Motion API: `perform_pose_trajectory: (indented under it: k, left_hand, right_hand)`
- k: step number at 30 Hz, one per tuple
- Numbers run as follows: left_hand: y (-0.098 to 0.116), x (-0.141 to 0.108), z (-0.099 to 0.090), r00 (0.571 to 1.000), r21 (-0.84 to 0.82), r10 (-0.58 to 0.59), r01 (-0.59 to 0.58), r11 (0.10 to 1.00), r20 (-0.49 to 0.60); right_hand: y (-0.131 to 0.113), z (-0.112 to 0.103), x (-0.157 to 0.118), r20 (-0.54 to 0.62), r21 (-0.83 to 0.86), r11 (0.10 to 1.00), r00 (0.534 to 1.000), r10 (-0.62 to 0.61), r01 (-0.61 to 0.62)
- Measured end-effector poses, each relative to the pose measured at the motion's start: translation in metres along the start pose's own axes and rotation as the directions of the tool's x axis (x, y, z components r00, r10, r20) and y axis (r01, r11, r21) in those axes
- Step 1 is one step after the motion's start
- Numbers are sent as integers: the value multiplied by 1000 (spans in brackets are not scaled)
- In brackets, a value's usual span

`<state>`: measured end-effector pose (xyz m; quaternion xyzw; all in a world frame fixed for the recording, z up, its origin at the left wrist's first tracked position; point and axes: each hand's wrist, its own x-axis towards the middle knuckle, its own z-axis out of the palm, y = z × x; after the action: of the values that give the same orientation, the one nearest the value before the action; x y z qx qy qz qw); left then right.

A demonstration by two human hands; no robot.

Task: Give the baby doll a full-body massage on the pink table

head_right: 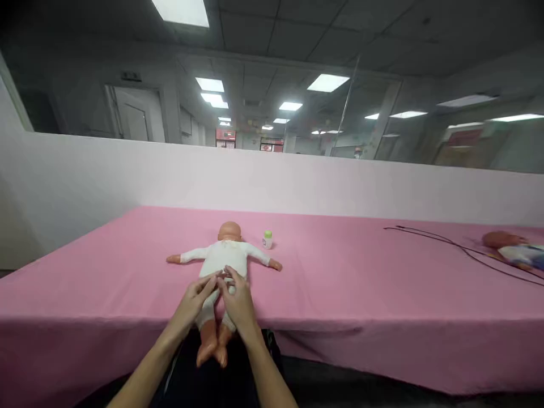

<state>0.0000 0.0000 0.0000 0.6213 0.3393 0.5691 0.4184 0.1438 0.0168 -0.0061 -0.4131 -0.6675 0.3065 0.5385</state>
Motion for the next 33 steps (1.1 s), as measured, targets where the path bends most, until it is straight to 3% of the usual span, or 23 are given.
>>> perform_pose_trajectory:
  k: [4, 6, 9, 13, 16, 21, 24, 28, 33]
  left_hand:
    - [-31, 72, -28, 982, 402, 32, 47, 914, -188]
    - [-45, 103, -36, 979, 609, 50, 83, 789, -199]
    - [-63, 135, -41, 981, 737, 48, 108, 667, -188]
    - [-83, 157, -41, 986, 811, 10, 134, 569, -169]
    - [-93, 167, -39, 989, 861, -24, 140, 490, -147]
    - [-103, 179, -42, 996, 905, -11, 81, 418, -84]
    - [-111, 179, -47, 995, 891, 69, 32, 452, -71]
    - [-121, 175, -54, 978, 776, 193, -57, 629, -84]
    - [-123, 172, -52, 962, 690, 267, -155, 707, -57]
  right_hand:
    - [24, -10, 55, -4, -188, 982, 1000, -28, 26]
    - [40, -9, 83, -10, -309, 950, 999, -40, 35]
    - [65, -3, 116, -11, -475, 878, 997, -75, 61]
    - [88, 2, 140, 26, -621, 777, 994, -109, 102]
    - [93, -1, 149, 80, -677, 729, 994, -70, 106]
    - [95, -13, 162, 124, -620, 777, 991, -43, 111]
    - [99, -17, 164, 98, -530, 841, 993, -63, 106]
    - [100, -17, 162, 113, -480, 866, 989, -96, 139]
    - [101, -16, 161, 81, -635, 751, 983, -167, 180]
